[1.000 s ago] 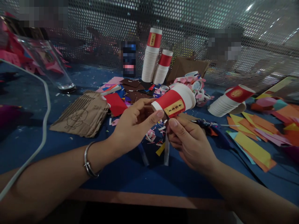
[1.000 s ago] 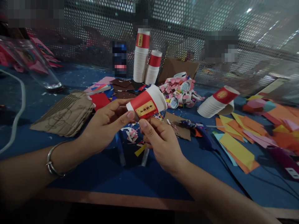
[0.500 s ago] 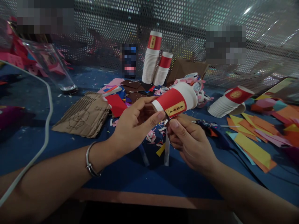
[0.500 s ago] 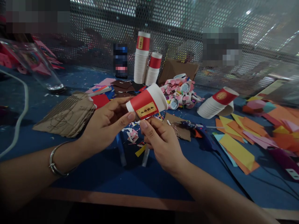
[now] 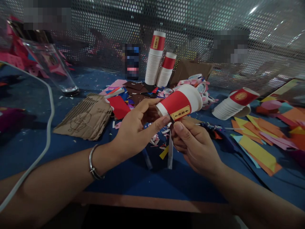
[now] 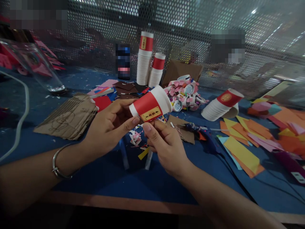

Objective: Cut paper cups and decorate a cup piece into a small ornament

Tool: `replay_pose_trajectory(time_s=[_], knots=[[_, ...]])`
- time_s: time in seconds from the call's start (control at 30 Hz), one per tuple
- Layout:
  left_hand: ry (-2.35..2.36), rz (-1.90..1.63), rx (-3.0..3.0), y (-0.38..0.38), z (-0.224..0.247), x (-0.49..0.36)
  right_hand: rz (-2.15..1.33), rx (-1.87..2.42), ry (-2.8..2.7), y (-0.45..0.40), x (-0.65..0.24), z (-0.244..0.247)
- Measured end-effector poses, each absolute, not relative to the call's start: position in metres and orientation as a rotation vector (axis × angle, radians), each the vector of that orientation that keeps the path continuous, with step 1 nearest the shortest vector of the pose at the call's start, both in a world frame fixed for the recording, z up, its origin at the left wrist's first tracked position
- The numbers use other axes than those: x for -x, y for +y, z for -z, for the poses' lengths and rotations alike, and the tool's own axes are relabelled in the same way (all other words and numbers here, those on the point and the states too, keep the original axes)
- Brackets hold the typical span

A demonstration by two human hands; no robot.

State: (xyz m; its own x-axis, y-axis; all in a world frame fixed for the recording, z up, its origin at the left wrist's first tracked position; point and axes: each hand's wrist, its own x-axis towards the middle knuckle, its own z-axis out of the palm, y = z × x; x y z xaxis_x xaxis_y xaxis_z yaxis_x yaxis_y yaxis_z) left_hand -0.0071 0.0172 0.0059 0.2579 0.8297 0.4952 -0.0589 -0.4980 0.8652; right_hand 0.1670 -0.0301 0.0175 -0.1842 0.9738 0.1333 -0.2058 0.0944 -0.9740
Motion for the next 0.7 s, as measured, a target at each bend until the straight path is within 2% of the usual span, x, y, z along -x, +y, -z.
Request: replay_pose_trajectory(time_s=[0.7], knots=[[0.746, -1.455, -1.791, 0.0100, -0.0007, 0.0031, -1.333, 0.899, -1.246, -0.0310, -0.1674, -0.0157]])
